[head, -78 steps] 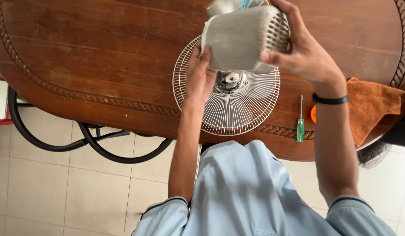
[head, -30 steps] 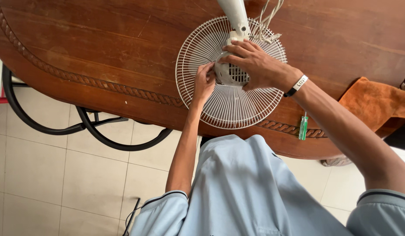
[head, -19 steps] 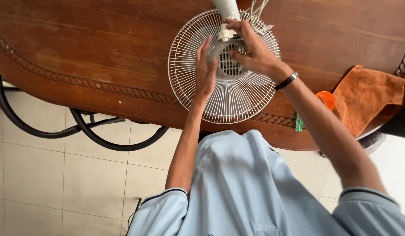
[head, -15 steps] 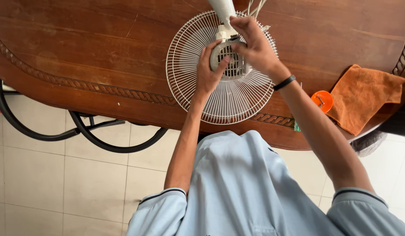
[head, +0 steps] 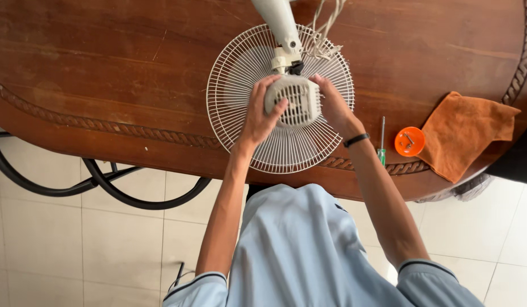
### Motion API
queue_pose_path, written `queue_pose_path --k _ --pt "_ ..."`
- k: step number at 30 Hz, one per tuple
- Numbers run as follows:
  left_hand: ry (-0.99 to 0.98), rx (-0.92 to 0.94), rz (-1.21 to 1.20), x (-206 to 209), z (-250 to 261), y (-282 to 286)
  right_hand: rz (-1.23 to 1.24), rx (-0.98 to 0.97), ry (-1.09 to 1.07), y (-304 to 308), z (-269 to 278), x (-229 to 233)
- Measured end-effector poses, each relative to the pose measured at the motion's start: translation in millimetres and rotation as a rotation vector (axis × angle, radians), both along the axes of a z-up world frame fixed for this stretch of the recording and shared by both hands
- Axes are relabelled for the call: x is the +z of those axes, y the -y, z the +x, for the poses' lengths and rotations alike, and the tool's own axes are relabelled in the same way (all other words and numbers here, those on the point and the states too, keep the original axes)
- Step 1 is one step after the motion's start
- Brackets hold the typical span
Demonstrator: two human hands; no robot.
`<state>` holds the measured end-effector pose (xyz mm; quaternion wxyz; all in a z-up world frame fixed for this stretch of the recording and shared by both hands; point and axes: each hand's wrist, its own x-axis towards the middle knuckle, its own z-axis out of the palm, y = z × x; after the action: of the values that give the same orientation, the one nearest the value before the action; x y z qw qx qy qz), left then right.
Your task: The person assembles a white electric fan on a wooden table. They attach the front grille, install the fan blades, secure the blades with a cap, and then attach the rear motor housing, completing the assembly.
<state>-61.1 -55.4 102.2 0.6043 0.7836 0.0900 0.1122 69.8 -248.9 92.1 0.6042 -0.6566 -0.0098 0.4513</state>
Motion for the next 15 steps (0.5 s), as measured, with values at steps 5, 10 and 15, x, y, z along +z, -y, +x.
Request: queue_pose_path --k 5,10,15 --pt "0.016 -0.006 0.083 4.1 -7.7 6.8 0.146 0.066 -0.091 5.0 12.4 0.9" --pt "0.002 -0.009 0.097 12.4 -13.2 12.5 0.165 0.024 -0.240 8.6 18.6 9.2" --pt "-0.105 -0.101 0.140 16.4 -19.5 6.8 -0.040 0.056 -0.235 -7.1 23.4 34.7"
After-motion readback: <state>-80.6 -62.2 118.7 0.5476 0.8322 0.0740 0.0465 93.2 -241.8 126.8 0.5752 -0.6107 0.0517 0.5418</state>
